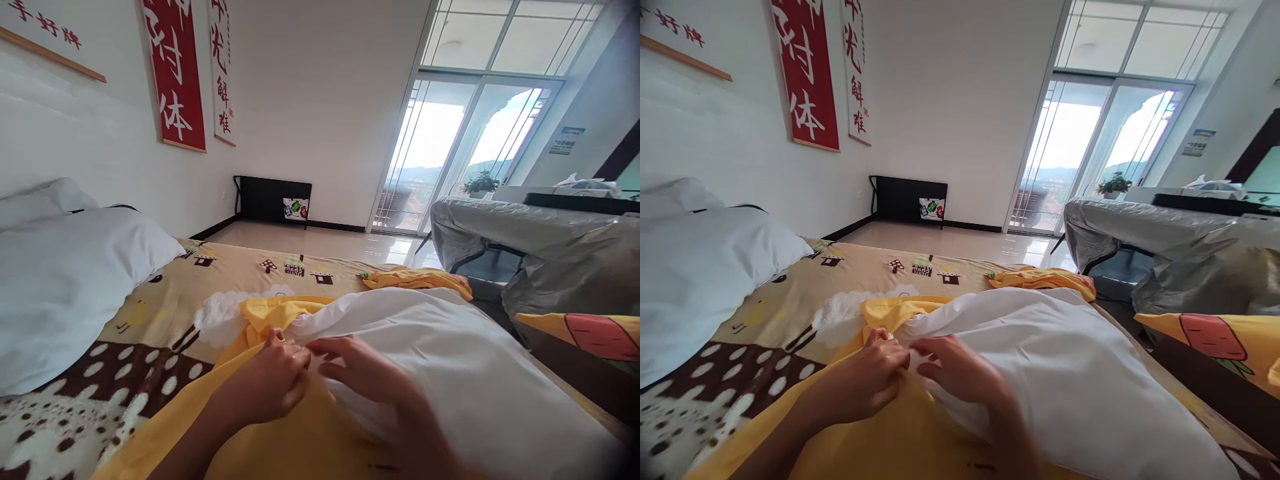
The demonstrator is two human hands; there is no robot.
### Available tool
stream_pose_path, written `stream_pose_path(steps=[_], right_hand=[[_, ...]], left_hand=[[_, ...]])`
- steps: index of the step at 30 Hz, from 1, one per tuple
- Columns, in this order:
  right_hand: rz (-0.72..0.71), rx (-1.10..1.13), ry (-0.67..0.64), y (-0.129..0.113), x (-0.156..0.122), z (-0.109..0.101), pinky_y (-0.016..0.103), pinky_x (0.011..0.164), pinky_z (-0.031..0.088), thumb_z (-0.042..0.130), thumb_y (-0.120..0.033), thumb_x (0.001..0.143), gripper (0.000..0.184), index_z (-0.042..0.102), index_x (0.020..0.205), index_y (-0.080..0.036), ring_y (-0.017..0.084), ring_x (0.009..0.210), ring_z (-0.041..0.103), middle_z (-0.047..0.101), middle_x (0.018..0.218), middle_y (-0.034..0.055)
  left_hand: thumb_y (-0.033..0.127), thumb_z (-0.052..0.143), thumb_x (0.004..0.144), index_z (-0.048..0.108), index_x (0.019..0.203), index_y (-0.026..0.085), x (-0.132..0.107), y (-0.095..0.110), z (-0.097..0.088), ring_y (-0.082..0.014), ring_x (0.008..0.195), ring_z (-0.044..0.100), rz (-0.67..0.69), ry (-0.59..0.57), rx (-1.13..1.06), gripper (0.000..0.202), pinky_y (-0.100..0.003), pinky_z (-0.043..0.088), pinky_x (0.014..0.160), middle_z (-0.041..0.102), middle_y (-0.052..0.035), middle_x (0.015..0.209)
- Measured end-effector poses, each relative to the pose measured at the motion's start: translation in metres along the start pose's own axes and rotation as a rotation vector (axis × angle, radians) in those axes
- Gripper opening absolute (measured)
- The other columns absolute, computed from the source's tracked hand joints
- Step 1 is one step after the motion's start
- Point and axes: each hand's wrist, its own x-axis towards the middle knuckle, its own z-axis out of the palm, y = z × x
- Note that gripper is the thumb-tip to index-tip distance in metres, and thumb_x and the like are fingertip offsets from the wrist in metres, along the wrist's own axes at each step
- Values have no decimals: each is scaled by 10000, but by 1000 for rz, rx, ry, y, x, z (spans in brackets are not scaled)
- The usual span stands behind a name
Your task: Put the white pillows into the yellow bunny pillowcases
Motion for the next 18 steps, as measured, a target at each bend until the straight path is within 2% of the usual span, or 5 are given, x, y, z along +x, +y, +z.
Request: stream_pose_path(steps=[3,7,9,13,18], right_hand=[[81,-199,13,2,-33,-14,432,1081,327,596,-229,796,607,442,1375,-320,242,1296,413,488,1394,38],[163,-531,-83,32,-58,3,571,1094,194,654,-83,641,906,318,1442,-338,345,1398,207,270,1524,87],[185,-640,-36,54,-60,15,561,1058,243,571,-38,692,821,352,1430,-320,336,1341,334,389,1457,125],[137,-635,-57,75,-43,10,349,852,420,416,-49,803,503,610,1208,-275,210,909,631,696,962,85],[161,-597,50,35,5,-21,252,681,383,446,-72,719,412,682,1027,-212,177,774,609,704,870,74]], left_hand=[[148,407,761,469,750,171,1,-7,3,-184,784,563,11,-32,78,67,-484,328,984,587,-37,774],[146,425,744,406,666,167,4,-13,0,-155,743,562,40,-76,35,83,-435,348,966,588,-19,739],[137,428,732,367,632,163,6,-14,-2,-141,703,559,66,-104,1,120,-407,365,939,581,-6,693],[186,478,723,392,631,163,11,-4,8,-167,716,593,118,-171,1,127,-412,374,915,627,-24,727],[216,408,827,500,725,180,16,26,36,-182,803,606,209,-85,-100,142,-379,373,940,665,-35,820]])
